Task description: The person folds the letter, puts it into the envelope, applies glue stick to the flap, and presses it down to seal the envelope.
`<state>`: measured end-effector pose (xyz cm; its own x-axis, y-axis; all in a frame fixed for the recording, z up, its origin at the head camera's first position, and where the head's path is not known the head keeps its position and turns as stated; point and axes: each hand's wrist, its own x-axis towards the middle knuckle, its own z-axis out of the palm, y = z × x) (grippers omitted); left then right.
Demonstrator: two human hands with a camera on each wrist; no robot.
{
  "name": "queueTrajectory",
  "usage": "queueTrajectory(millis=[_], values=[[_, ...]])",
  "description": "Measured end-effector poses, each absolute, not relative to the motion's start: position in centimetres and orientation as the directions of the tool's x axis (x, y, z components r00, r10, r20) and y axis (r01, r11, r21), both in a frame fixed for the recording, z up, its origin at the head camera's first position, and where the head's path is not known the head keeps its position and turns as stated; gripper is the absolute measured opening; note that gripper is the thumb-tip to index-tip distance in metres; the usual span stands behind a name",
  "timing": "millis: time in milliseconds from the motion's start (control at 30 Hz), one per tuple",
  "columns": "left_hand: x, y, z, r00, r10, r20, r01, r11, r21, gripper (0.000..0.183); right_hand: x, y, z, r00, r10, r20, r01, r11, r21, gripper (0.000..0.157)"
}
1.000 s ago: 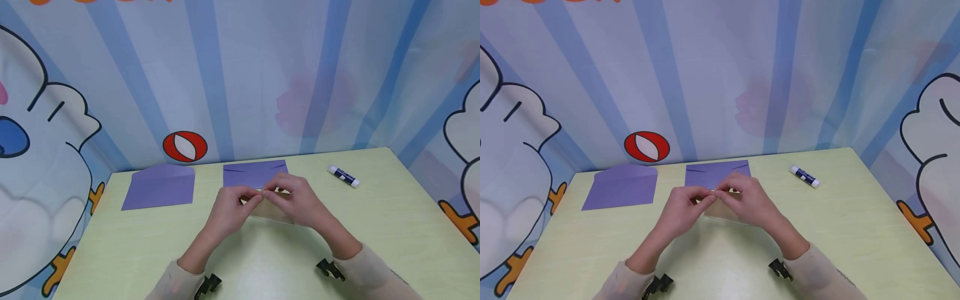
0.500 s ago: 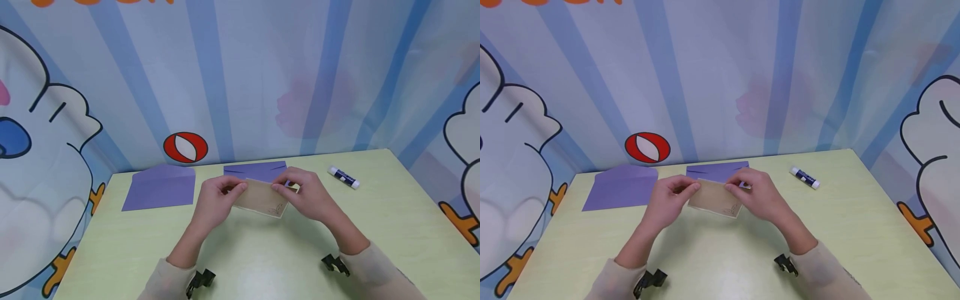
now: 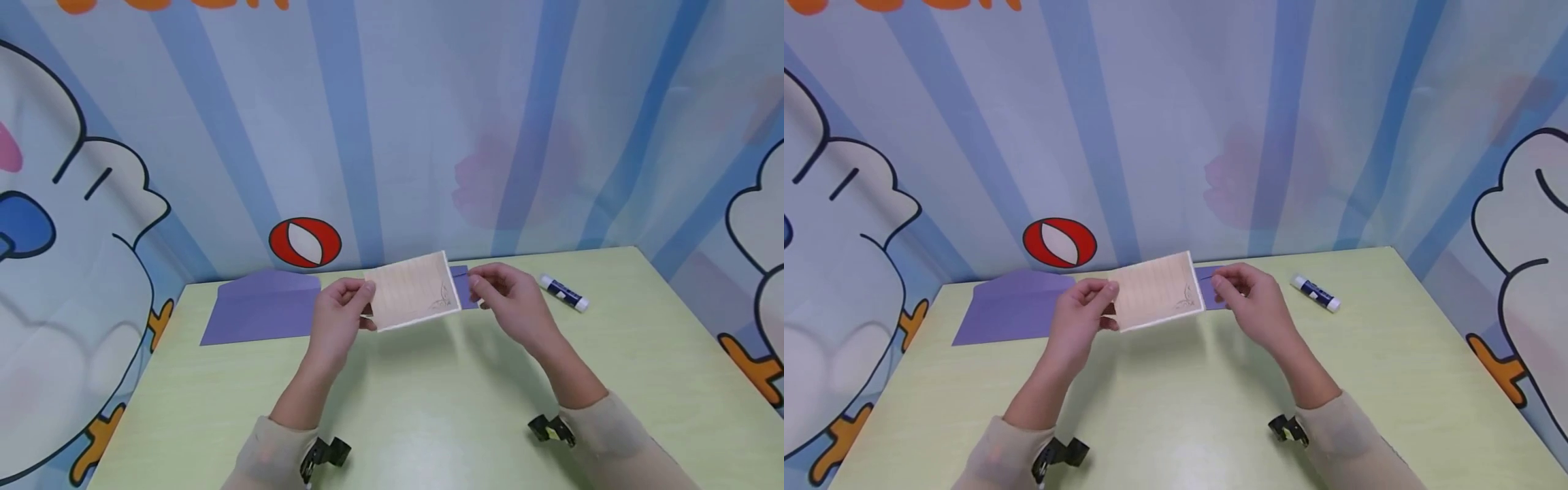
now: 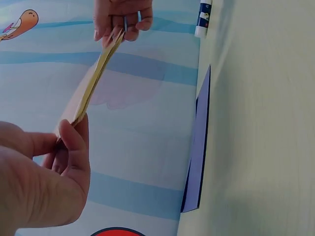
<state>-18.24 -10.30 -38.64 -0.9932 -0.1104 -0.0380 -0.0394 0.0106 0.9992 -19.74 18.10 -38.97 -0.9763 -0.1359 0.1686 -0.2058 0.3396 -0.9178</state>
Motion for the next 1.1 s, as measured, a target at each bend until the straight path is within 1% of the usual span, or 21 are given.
queueTrajectory(millis=[100, 200, 300, 433, 567, 767, 933, 1100], values=[[-18.4, -10.2, -38.9, -0.988, -0.126, -0.090, -0.077, -0.104, 0.992, 0.021, -19.7, 17.5, -39.4, -0.986, -0.163, 0.031, -0.064, 0.200, -0.978, 0.046], [-18.4, -9.7, -39.3, -0.987, -0.105, -0.119, -0.098, -0.191, 0.977, 0.022, -19.4, 16.5, -39.9, -0.971, -0.234, -0.056, 0.033, 0.100, -0.994, 0.053], [-18.2, -9.1, -39.7, -0.989, -0.055, -0.137, -0.119, -0.252, 0.960, 0.024, -19.1, 15.5, -40.5, -0.954, -0.287, -0.087, 0.083, 0.027, -0.996, 0.056], [-17.8, -8.0, -40.4, -0.988, 0.026, -0.154, -0.155, -0.304, 0.940, 0.023, -18.7, 14.6, -41.2, -0.949, -0.293, -0.116, 0.133, -0.037, -0.990, 0.053], [-17.5, -7.1, -41.1, -0.983, 0.086, -0.162, -0.181, -0.314, 0.932, 0.019, -18.7, 14.3, -41.6, -0.960, -0.238, -0.145, 0.173, -0.100, -0.980, 0.045], [-17.2, -6.7, -41.5, -0.972, 0.145, -0.182, -0.216, -0.262, 0.941, 0.022, -19.1, 14.1, -41.9, -0.979, -0.105, -0.173, 0.188, -0.159, -0.969, 0.037], [-16.9, -6.5, -41.6, -0.963, 0.190, -0.189, -0.232, -0.237, 0.943, 0.024, -19.4, 14.2, -41.8, -0.982, -0.036, -0.187, 0.191, -0.179, -0.965, 0.033], [-16.9, -6.4, -41.8, -0.964, 0.196, -0.181, -0.218, -0.188, 0.958, 0.026, -19.7, 14.5, -42.0, -0.984, -0.005, -0.177, 0.175, -0.182, -0.968, 0.032]])
